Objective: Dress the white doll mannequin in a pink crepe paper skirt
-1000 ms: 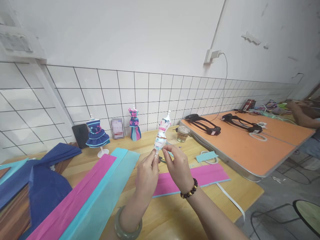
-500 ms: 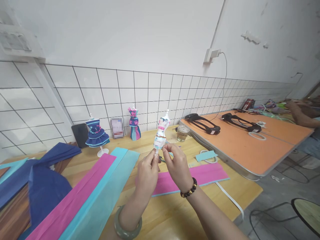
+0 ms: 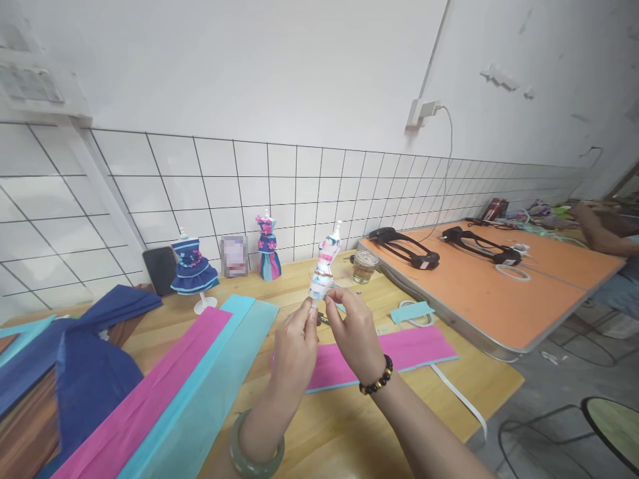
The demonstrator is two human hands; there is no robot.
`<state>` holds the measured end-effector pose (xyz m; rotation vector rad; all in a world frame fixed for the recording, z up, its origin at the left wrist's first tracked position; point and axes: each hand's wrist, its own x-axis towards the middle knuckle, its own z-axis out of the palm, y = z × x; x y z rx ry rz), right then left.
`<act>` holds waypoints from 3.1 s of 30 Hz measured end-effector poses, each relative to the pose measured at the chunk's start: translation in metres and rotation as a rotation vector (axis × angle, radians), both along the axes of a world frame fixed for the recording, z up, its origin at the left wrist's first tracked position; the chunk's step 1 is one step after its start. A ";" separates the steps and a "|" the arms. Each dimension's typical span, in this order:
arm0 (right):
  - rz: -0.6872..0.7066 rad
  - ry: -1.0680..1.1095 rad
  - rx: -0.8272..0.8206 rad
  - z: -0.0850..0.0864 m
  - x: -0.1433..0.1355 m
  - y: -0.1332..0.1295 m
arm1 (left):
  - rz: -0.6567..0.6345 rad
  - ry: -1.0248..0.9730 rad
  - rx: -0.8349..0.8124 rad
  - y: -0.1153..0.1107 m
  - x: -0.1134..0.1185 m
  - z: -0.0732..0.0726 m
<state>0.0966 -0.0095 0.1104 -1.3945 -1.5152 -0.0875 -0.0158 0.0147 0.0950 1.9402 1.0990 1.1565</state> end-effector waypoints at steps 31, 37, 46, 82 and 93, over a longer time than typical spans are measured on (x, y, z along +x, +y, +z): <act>-0.138 -0.398 -0.139 0.019 0.007 -0.003 | -0.052 0.135 0.108 0.003 -0.003 0.003; -0.060 -0.334 -0.148 0.017 0.015 -0.005 | -0.132 0.020 0.002 0.006 -0.005 0.000; 0.023 -0.408 -0.177 0.016 0.016 -0.007 | -0.088 0.102 0.049 0.009 -0.008 0.003; 0.197 -0.148 -0.163 0.012 0.024 -0.006 | -0.195 -0.107 -0.140 0.012 -0.008 -0.001; -0.067 -0.632 -0.161 0.010 0.018 -0.001 | -0.088 0.174 0.069 0.008 -0.010 0.007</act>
